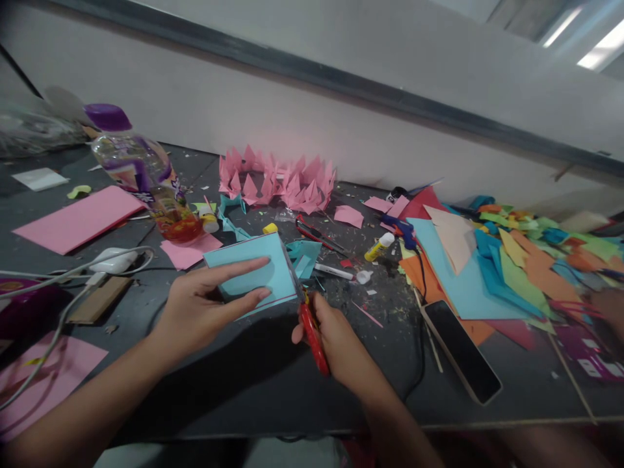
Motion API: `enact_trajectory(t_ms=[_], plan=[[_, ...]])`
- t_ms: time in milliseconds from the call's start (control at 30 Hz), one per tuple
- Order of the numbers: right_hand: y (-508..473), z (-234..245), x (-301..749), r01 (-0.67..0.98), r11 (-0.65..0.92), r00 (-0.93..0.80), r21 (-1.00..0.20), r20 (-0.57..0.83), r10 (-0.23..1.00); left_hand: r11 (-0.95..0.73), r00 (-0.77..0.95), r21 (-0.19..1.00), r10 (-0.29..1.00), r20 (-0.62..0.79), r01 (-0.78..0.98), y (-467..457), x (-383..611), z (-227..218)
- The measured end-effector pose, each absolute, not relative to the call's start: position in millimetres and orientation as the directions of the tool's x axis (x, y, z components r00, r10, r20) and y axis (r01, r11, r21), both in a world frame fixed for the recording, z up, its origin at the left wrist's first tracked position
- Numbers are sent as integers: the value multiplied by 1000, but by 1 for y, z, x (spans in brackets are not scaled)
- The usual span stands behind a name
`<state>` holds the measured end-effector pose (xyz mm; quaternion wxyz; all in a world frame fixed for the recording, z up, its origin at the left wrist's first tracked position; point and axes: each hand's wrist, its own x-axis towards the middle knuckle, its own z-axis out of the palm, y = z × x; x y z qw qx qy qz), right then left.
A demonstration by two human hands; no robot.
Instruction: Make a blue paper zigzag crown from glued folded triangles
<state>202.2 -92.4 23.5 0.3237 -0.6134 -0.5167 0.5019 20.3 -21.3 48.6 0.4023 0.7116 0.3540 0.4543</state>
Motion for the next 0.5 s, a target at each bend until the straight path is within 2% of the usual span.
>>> enact_trajectory(t_ms=[300, 400, 500], plan=[[-92, 20, 203, 233, -313, 2, -921, -321, 947, -432, 357, 888, 863, 358, 154, -23, 21, 46], [-89, 16, 202, 115, -311, 34, -943, -309, 950, -428, 360, 891, 863, 354, 150, -23, 21, 46], [-85, 14, 201, -87, -315, 78, -945, -321, 944, -424, 348, 891, 870, 350, 164, -23, 21, 46]])
